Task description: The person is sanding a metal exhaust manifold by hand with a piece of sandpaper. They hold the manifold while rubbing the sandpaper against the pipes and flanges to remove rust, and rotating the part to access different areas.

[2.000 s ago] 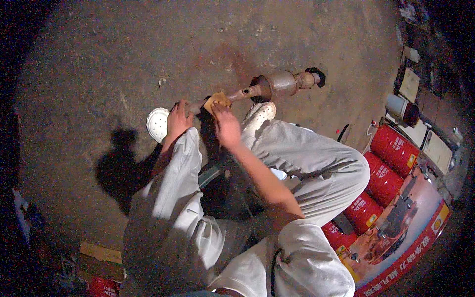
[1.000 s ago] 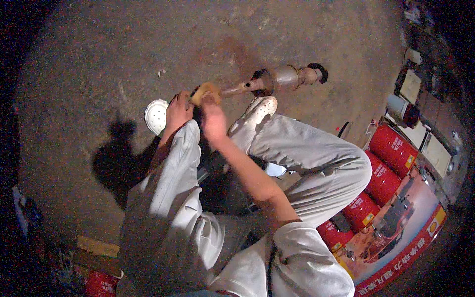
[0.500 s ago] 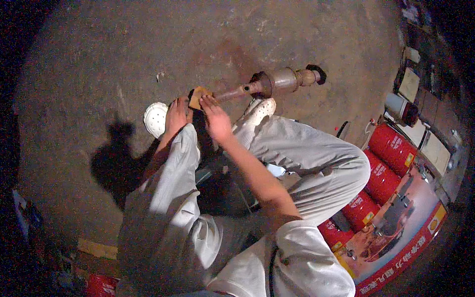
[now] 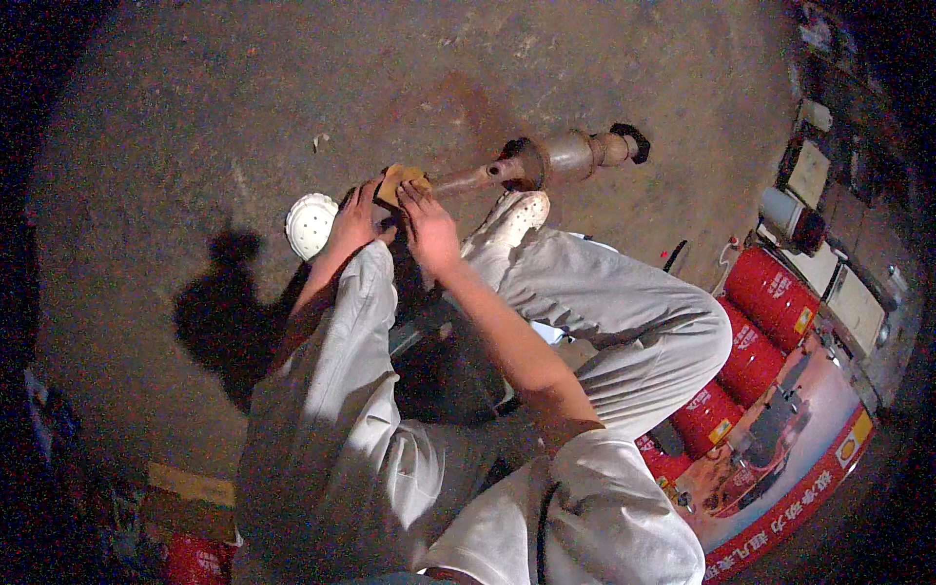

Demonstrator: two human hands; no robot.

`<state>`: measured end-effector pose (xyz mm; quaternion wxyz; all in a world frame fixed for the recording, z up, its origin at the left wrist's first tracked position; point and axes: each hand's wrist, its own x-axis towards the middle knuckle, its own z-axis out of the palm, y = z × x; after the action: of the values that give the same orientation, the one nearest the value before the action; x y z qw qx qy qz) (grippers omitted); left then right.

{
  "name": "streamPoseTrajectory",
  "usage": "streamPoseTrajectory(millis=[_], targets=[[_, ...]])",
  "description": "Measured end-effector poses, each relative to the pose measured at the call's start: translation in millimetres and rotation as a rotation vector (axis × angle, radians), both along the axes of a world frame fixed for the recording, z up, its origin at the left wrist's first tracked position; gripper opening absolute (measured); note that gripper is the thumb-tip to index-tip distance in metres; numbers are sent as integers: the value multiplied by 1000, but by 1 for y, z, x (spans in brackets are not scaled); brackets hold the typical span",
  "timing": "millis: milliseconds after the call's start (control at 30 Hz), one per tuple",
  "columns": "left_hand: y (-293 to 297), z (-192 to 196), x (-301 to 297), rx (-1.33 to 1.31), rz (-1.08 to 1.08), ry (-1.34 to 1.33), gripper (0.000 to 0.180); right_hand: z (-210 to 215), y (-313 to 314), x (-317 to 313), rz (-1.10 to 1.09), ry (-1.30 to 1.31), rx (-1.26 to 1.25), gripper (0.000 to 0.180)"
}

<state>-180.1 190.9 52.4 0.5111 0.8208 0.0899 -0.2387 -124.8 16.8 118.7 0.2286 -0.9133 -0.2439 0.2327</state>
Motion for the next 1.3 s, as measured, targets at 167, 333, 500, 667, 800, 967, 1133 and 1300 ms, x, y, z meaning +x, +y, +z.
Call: streamPoseTrajectory(millis=[167, 333, 500, 667, 800, 967, 1133, 1300], targets=[[14, -13, 9, -39, -103, -188, 119, -6, -29, 18, 18, -20, -7, 52], [15, -18, -6, 138, -222, -304, 107, -13, -53, 46, -54, -119, -91, 53], [12, -12, -2, 142, -164, -231, 103, -6, -46, 22, -99, -127, -88, 59], [14, -24, -3, 217, -110, -435, 92, 0, -13, -11, -1, -11, 1, 66], [17, -22, 8, 62, -75, -289, 76, -17, -28, 4, -47, -92, 12, 67], [19, -15, 17, -78, 29, -137, 60, -17, -36, 13, -85, -142, -79, 69], [13, -10, 16, 98, 46, -397, 59, -21, -55, 14, 289, -80, -109, 81], [22, -15, 16, 80, 63, -336, 56, -24, -50, 29, -124, -271, -144, 77]])
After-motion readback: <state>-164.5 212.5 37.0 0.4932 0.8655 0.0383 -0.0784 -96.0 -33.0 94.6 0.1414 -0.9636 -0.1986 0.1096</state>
